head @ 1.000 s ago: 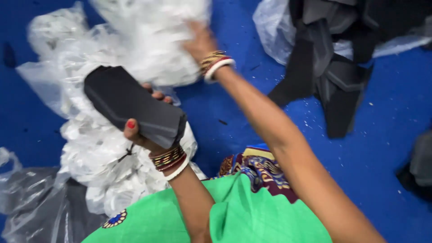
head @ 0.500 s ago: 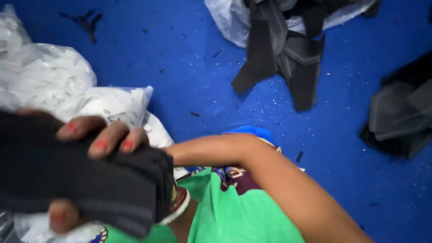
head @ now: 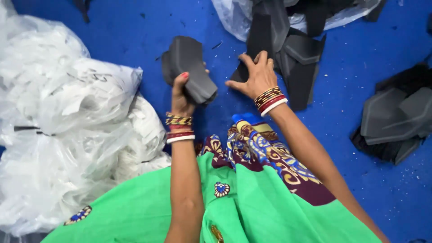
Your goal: The person sorts and stacks black foam shoe components taken from a bag.
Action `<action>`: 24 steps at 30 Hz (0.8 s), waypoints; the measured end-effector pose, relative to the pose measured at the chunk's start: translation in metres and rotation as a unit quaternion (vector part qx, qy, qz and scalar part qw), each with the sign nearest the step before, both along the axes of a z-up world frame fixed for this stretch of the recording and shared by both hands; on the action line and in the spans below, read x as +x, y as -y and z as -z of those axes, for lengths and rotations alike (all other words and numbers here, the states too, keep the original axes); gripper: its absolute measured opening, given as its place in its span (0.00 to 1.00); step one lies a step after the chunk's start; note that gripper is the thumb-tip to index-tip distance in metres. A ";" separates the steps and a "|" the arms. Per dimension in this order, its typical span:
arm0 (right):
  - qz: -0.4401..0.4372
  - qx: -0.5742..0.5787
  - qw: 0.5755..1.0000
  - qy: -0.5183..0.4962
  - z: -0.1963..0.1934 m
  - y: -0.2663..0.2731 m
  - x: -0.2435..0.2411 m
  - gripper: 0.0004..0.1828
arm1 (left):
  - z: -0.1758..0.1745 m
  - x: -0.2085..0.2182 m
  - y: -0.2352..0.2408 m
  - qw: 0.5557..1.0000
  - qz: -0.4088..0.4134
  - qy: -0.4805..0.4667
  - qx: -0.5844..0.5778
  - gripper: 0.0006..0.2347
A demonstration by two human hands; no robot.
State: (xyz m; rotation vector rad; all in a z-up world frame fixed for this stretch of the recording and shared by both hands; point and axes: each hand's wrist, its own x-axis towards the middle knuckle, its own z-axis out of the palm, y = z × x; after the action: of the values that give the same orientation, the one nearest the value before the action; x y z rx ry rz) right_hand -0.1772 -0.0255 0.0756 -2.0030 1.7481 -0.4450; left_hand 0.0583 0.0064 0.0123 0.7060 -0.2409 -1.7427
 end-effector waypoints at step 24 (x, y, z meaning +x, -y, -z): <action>0.025 -0.003 0.951 0.309 0.139 0.001 0.131 0.33 | 0.047 0.086 0.015 0.679 -0.162 0.714 0.048 0.44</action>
State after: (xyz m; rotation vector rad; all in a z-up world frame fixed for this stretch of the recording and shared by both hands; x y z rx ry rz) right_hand -0.0461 -0.0269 -0.0635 -1.5789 1.3941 -0.9726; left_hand 0.1438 -0.0087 -0.0344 1.9551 -1.0031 -0.5036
